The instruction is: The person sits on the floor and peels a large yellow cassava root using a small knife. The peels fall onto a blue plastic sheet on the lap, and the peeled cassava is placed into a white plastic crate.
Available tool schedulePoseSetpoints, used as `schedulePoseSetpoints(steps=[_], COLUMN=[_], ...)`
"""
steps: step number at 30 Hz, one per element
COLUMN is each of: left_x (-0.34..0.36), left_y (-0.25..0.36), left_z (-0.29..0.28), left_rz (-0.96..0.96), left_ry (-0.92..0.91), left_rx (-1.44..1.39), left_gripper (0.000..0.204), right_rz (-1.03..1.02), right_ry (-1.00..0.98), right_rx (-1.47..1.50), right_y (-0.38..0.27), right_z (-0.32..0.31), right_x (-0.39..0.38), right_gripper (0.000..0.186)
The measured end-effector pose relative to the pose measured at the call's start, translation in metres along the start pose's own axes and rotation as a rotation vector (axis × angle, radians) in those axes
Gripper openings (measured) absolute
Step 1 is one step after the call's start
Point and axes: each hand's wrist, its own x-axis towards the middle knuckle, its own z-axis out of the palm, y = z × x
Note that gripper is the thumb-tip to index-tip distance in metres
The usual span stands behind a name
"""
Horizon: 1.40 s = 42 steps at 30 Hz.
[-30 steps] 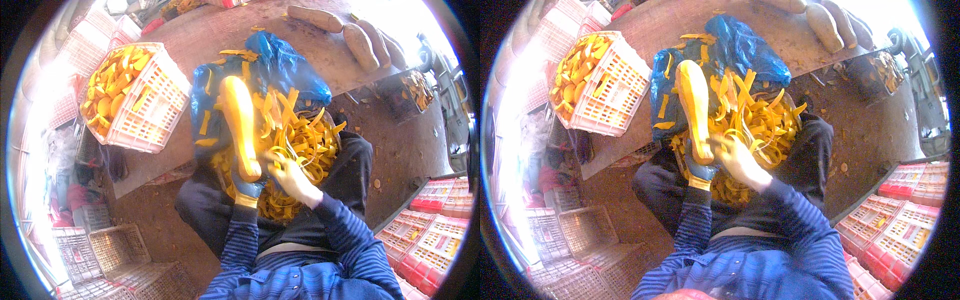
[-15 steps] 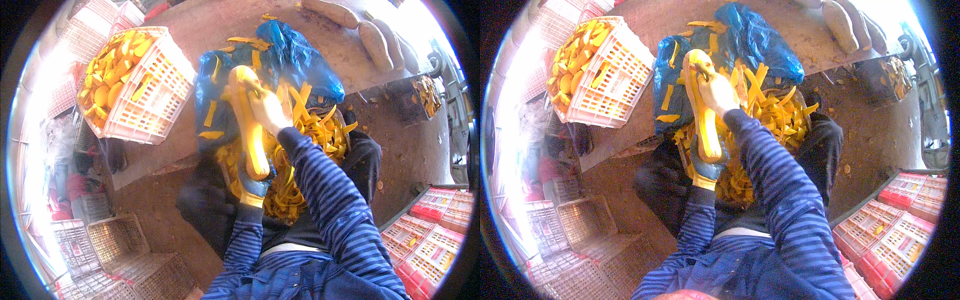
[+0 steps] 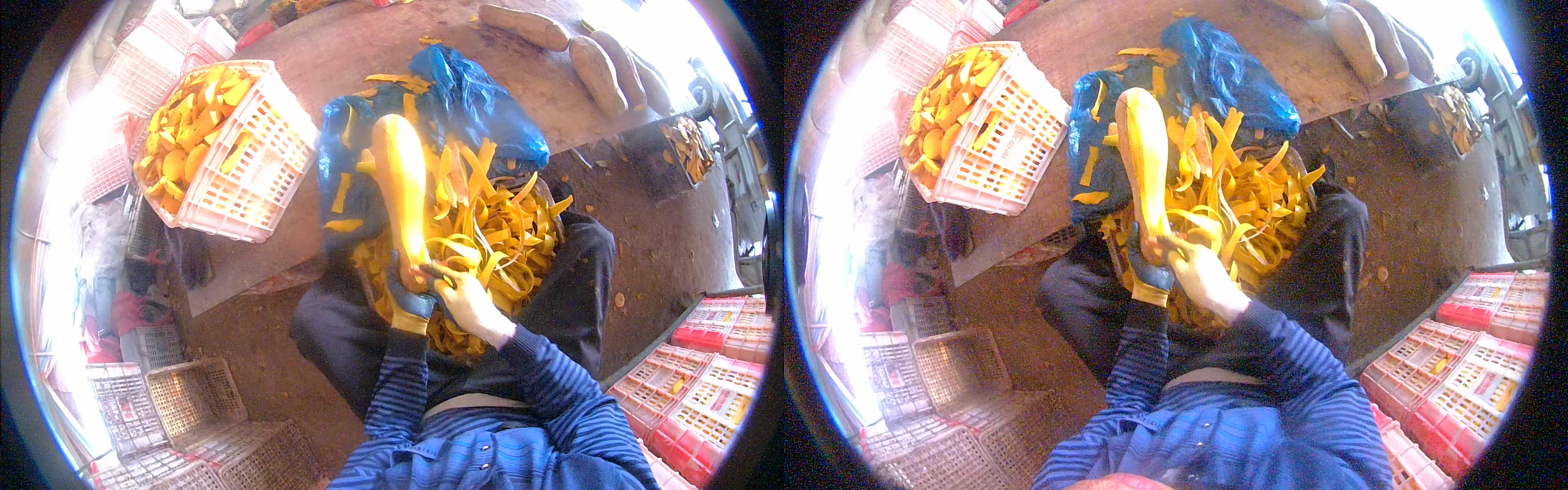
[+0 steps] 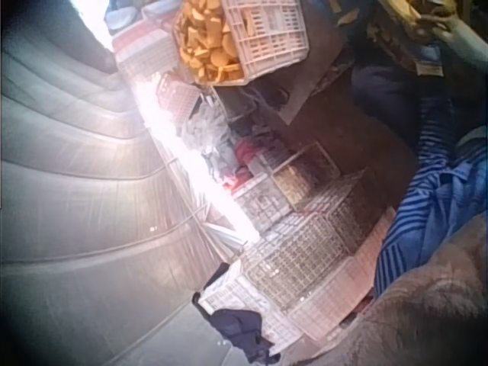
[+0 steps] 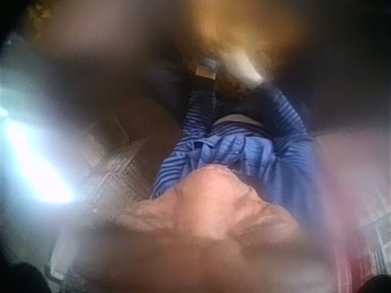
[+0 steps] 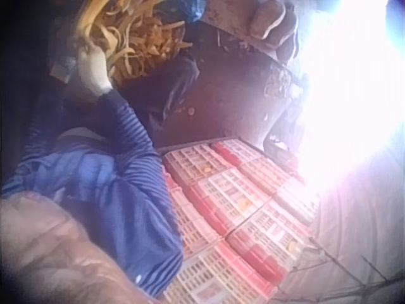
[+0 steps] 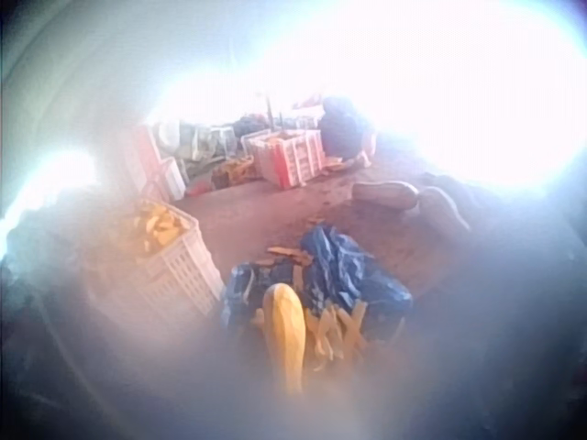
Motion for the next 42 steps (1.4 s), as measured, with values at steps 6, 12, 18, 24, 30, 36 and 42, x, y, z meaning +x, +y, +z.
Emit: schedulePoseSetpoints(steps=[6, 12, 18, 24, 30, 36, 42], left_x=[-0.002, -0.006, -0.008, -0.003, 0.004, -0.004, 0.006], left_y=[0.004, 0.013, 0.012, 0.002, 0.001, 0.013, 0.015], left_z=[0.028, 0.053, 0.039, 0.025, 0.01, 0.007, -0.002], left_rz=[0.067, -0.063, -0.055, 0.198, 0.137, -0.162, -0.093], left_ry=[0.218, 0.244, 0.386, 0.171, 0.049, 0.049, 0.126], left_rx=[0.029, -0.139, -0.196, 0.152, 0.329, -0.102, -0.04], left_gripper=[0.059, 0.052, 0.051, 0.057, 0.055, 0.06, 0.066], right_rz=[0.009, -0.332, -0.202, -0.17, 0.063, 0.219, 0.107], right_ry=[0.067, 0.324, 0.4, 0.33, 0.016, -0.332, 0.145], right_rx=[0.029, 0.06, 0.03, 0.055, -0.158, -0.109, 0.225], right_y=[-0.001, 0.022, 0.035, 0.045, 0.026, 0.009, 0.05], right_z=[-0.029, 0.003, 0.018, 0.018, -0.006, -0.023, -0.021], right_x=[0.003, 0.125, 0.174, 0.127, 0.043, -0.045, -0.049], right_gripper=[0.042, 0.042, 0.042, 0.041, 0.041, 0.044, 0.047])
